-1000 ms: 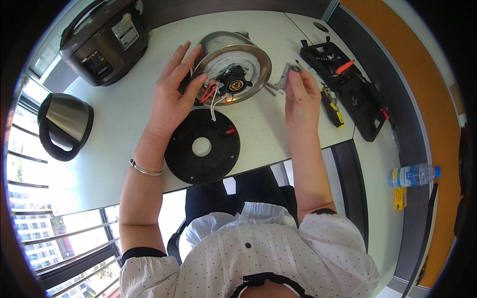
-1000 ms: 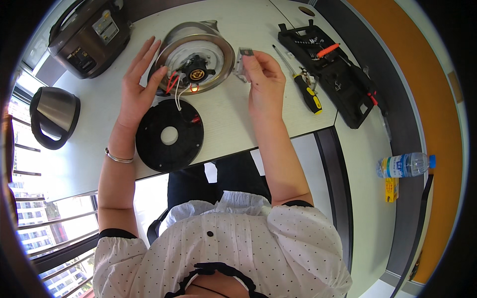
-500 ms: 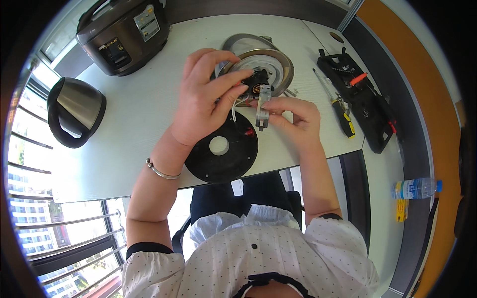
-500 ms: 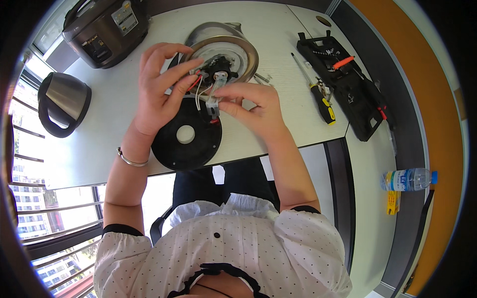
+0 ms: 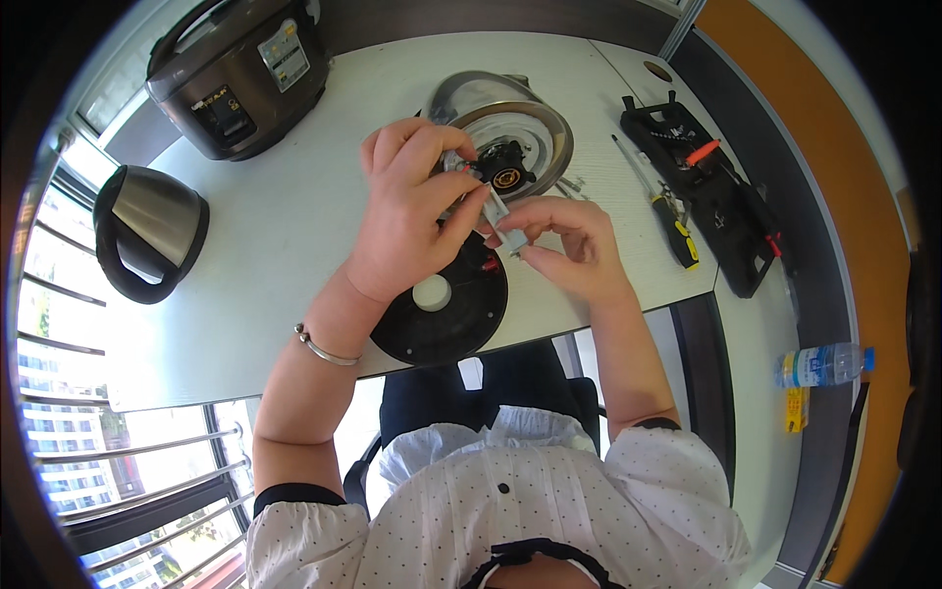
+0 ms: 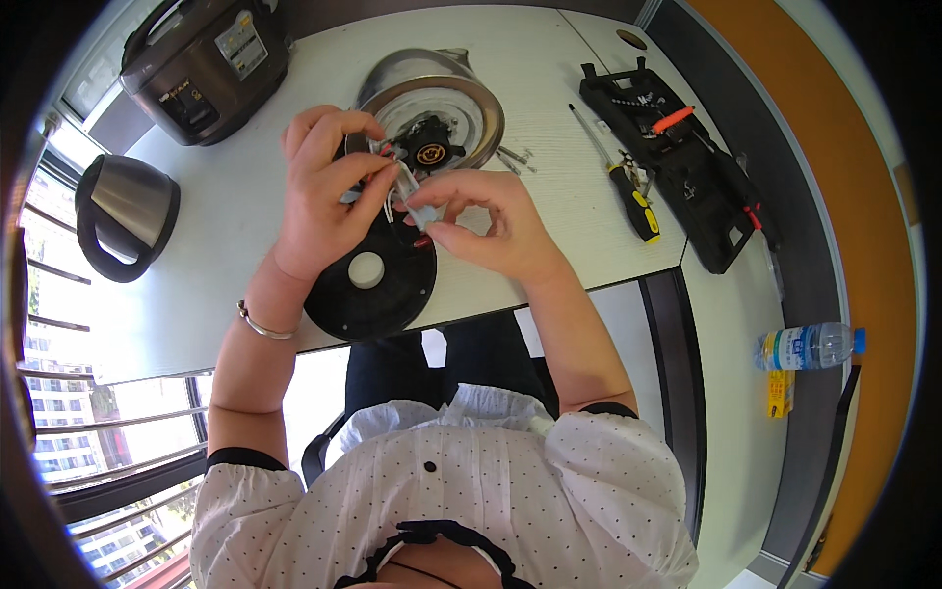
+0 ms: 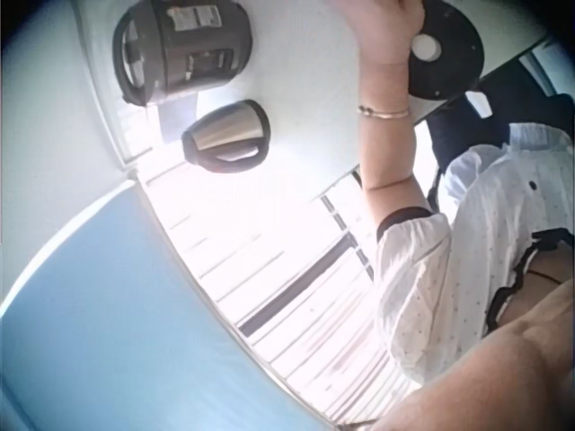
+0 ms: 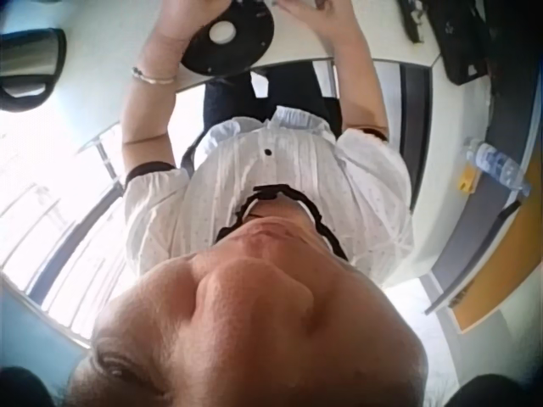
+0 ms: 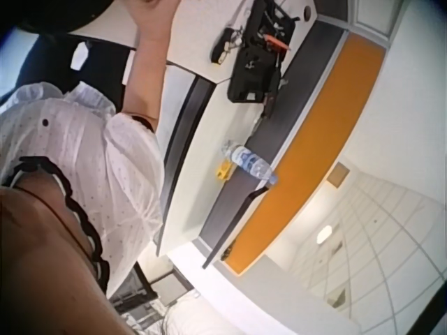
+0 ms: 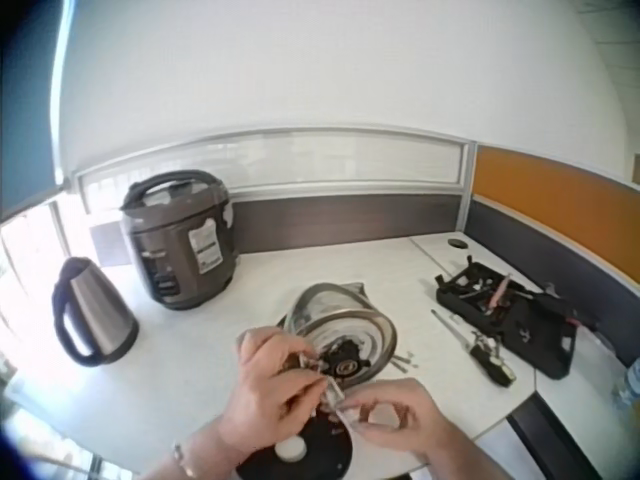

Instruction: The person disassembles a small appliance, likely a rice cooker, by removing screws and detaching internal components. They use a screwdriver to loosen fasteners and manipulate wires and a heating element within the base.

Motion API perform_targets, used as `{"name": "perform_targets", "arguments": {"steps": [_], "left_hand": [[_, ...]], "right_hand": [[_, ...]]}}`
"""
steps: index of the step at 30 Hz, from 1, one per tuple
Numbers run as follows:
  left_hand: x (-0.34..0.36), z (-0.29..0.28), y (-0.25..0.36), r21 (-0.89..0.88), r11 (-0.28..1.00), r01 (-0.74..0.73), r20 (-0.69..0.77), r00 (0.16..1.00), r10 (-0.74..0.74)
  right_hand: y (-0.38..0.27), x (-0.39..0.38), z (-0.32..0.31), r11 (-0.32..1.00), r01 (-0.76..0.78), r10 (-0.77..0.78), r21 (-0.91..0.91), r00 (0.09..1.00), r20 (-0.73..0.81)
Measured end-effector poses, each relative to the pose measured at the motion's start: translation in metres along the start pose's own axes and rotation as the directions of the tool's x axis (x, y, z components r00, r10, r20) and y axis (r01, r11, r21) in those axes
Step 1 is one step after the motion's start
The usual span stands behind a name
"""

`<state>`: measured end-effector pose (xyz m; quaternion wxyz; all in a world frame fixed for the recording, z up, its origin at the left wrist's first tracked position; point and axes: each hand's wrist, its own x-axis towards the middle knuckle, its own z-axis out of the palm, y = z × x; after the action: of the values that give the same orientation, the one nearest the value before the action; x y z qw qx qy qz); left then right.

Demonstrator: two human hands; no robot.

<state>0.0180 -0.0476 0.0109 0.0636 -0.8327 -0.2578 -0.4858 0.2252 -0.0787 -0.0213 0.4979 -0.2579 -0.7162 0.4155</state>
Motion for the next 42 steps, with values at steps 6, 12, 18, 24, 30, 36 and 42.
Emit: {"name": "perform_targets", "arguments": {"steps": [6, 12, 18, 24, 30, 36, 42], "left_hand": [[-0.002, 0.003, 0.007, 0.089, 0.996, -0.013, -0.039, 0.999, 0.017], [-0.005, 0.011, 0.001, 0.002, 0.999, -0.053, 0.007, 0.999, 0.053], [0.0, 0.002, 0.002, 0.049, 0.999, 0.0, -0.029, 1.0, 0.001], [-0.006, 0.011, -0.024, 0.183, 0.97, 0.161, -0.101, 0.984, -0.145], [-0.018, 0.021, -0.043, 0.094, 0.971, 0.222, 0.013, 0.974, -0.224], [-0.013, 0.02, -0.039, 0.004, 0.974, 0.227, 0.024, 0.974, -0.227], [-0.015, 0.019, -0.036, -0.043, 0.958, 0.283, 0.045, 0.959, -0.281]], "right_hand": [[-0.009, 0.002, 0.017, 0.981, -0.188, 0.168, -0.058, 0.955, -0.244], [-0.003, -0.009, 0.032, 0.884, -0.084, -0.081, -0.46, 0.942, -0.326], [-0.011, -0.018, 0.026, 0.879, -0.226, -0.044, -0.419, 0.838, -0.544], [0.013, -0.005, 0.007, 0.773, -0.23, -0.197, -0.591, 0.799, -0.568], [0.011, 0.006, 0.012, 0.741, -0.265, -0.147, -0.617, 0.833, -0.534], [0.013, 0.009, 0.009, 0.654, -0.211, -0.265, -0.727, 0.836, -0.481], [0.012, 0.012, 0.012, 0.617, -0.214, -0.26, -0.757, 0.853, -0.453]]}}
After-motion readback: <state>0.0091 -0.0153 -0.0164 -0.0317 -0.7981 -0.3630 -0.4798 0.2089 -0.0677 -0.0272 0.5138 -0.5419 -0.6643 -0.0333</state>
